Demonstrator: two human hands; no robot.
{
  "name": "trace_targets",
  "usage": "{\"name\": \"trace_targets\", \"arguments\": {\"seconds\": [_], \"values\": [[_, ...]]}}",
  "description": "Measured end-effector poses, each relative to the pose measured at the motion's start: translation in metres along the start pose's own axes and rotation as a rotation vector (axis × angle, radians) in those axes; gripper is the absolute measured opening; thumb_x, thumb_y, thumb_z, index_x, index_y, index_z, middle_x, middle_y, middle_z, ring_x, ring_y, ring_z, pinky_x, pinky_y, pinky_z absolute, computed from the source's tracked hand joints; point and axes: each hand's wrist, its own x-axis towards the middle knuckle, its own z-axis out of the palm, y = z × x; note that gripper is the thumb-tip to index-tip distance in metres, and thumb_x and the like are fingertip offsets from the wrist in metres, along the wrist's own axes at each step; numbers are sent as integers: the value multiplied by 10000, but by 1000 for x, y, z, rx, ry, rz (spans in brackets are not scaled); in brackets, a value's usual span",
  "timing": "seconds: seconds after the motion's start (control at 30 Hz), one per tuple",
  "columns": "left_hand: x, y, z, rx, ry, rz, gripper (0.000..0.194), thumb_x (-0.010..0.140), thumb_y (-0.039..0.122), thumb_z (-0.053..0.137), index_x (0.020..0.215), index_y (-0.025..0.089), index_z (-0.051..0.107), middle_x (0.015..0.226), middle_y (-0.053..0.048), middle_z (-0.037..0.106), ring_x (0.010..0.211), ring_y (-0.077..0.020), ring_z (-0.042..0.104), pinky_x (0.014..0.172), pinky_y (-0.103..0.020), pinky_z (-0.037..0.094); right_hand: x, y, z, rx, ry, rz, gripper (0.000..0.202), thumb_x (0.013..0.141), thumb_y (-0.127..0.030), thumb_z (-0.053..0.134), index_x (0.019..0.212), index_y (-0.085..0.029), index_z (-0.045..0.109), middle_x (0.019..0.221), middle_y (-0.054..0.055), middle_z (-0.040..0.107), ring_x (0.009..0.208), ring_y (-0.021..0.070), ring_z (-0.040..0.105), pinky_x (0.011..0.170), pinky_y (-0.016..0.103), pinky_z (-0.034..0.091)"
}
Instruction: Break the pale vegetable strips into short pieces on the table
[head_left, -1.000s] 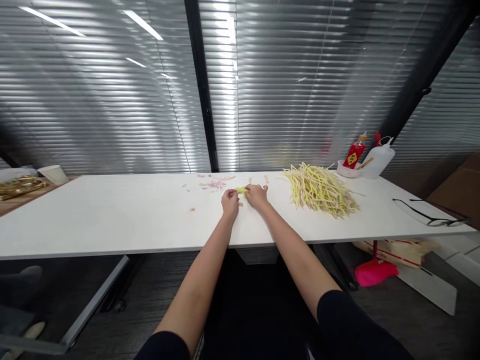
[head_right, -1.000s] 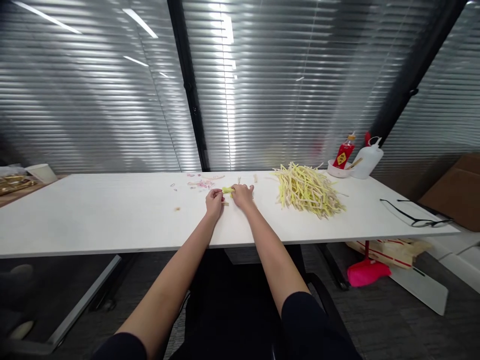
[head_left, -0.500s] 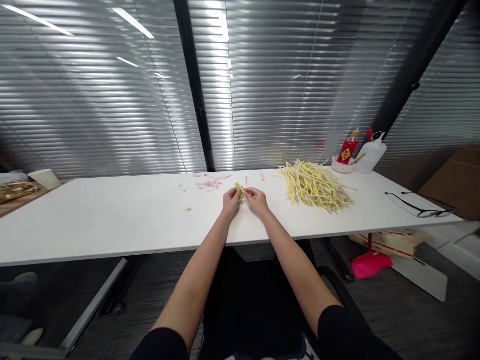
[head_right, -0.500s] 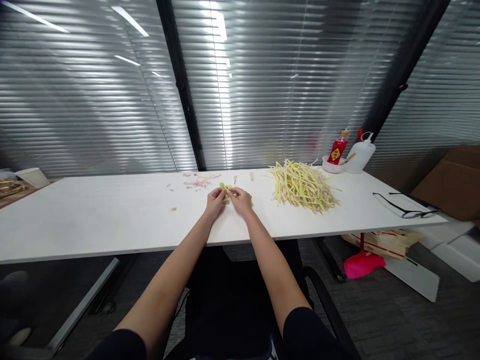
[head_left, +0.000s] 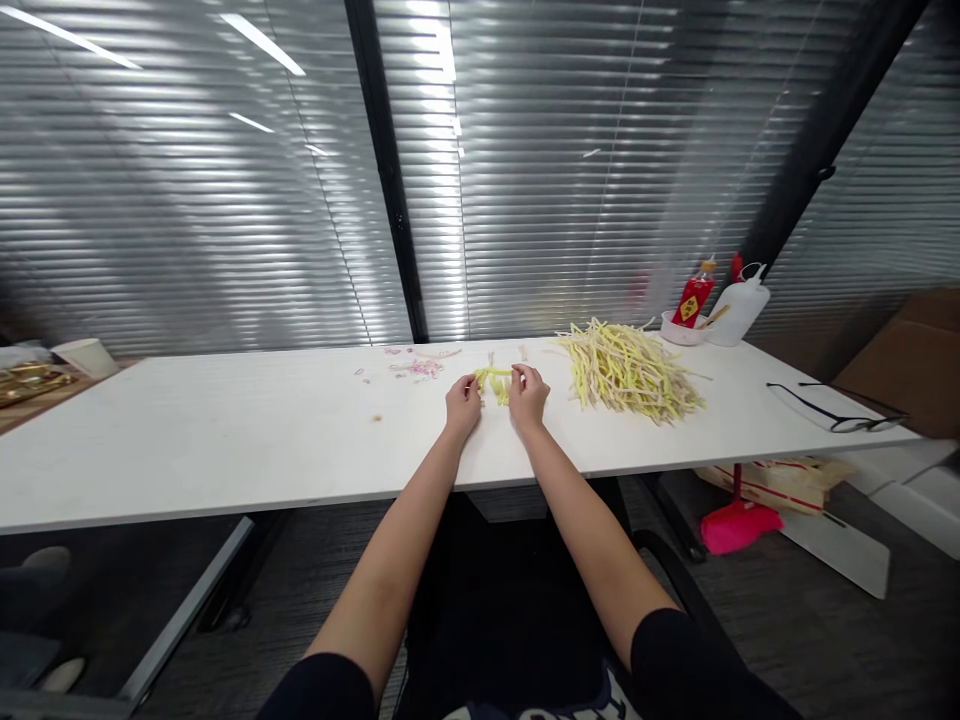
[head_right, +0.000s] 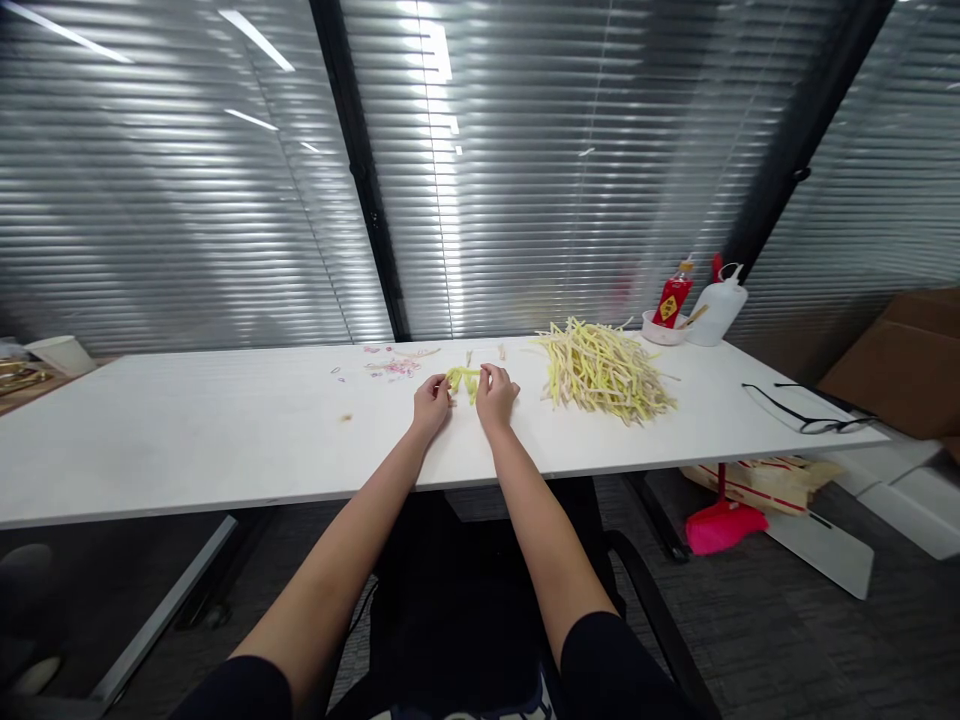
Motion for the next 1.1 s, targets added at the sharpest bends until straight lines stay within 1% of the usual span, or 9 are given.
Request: {"name": "trace_targets", "arguments": {"seconds": [0.1, 0.2, 0.33, 0.47, 0.63, 0.77, 0.87, 0.97, 1.1], "values": [[0, 0, 0, 15, 48, -1, 167, 818, 330, 546, 880, 191, 614, 748, -22, 603, 591, -131, 535, 579, -264, 422, 1, -1, -1, -13, 47, 65, 314, 927, -346, 340, 1010, -198, 605, 1006, 63, 651, 806, 167, 572, 892, 356, 333], [2, 0, -1, -70, 127, -16, 137, 796, 310, 584, 863, 194, 606, 761, -26, 604, 635, -139, 547, 587, -256, 422, 2, -2, -4, -5, 43, 148, 353, 929, -368, 307, 1066, -191, 579, 1048, 84, 635, 844, 184, 567, 912, 361, 324], [6, -1, -2, -253, 213, -35, 151, 778, 314, 616, 857, 187, 598, 761, -27, 590, 695, -139, 550, 604, -242, 431, 5, -2, -7, 5, 60, 246, 398, 927, -411, 285, 1105, -185, 560, 1078, 101, 620, 770, 186, 549, 896, 364, 346], [10, -3, -1, -346, 271, -83, 175, 787, 330, 610, 862, 178, 567, 788, -22, 562, 664, -113, 538, 604, -236, 447, 6, 2, -6, -12, 129, 286, 418, 926, -443, 279, 1088, -190, 570, 1047, 93, 628, 703, 173, 538, 850, 346, 372], [15, -7, -3, -457, 361, -145, 184, 802, 351, 592, 835, 182, 526, 867, -27, 543, 667, -85, 526, 638, -237, 465, 6, 6, -2, 2, 95, 267, 412, 920, -457, 304, 1062, -189, 583, 1011, 74, 643, 664, 157, 530, 790, 308, 392], [19, -9, -7, -512, 442, -169, 201, 796, 368, 596, 837, 190, 512, 848, -13, 524, 671, -77, 521, 652, -234, 463, 5, 5, -3, 28, 70, 219, 396, 913, -458, 335, 1028, -189, 602, 964, 57, 653, 665, 154, 517, 793, 300, 385], [21, -11, -12, -554, 498, -196, 197, 791, 357, 602, 841, 196, 500, 838, -2, 520, 652, -68, 519, 663, -241, 465, 5, 4, -4, 4, 37, 232, 396, 915, -453, 327, 1048, -201, 602, 963, 49, 653, 681, 156, 526, 799, 305, 377], [22, -10, -14, -601, 498, -212, 227, 774, 367, 627, 826, 194, 490, 812, 2, 532, 655, -66, 532, 687, -250, 468, 3, 3, -5, -104, -65, 214, 362, 908, -421, 341, 1014, -228, 628, 985, 48, 646, 809, 188, 548, 841, 344, 348], [20, -6, -11, -625, 418, -180, 303, 737, 419, 666, 793, 190, 477, 706, 20, 518, 609, -68, 510, 647, -237, 453, -1, -1, -4, -241, -141, 60, 281, 870, -380, 442, 1007, -261, 655, 1148, 59, 592, 1060, 247, 493, 903, 403, 281]]}}
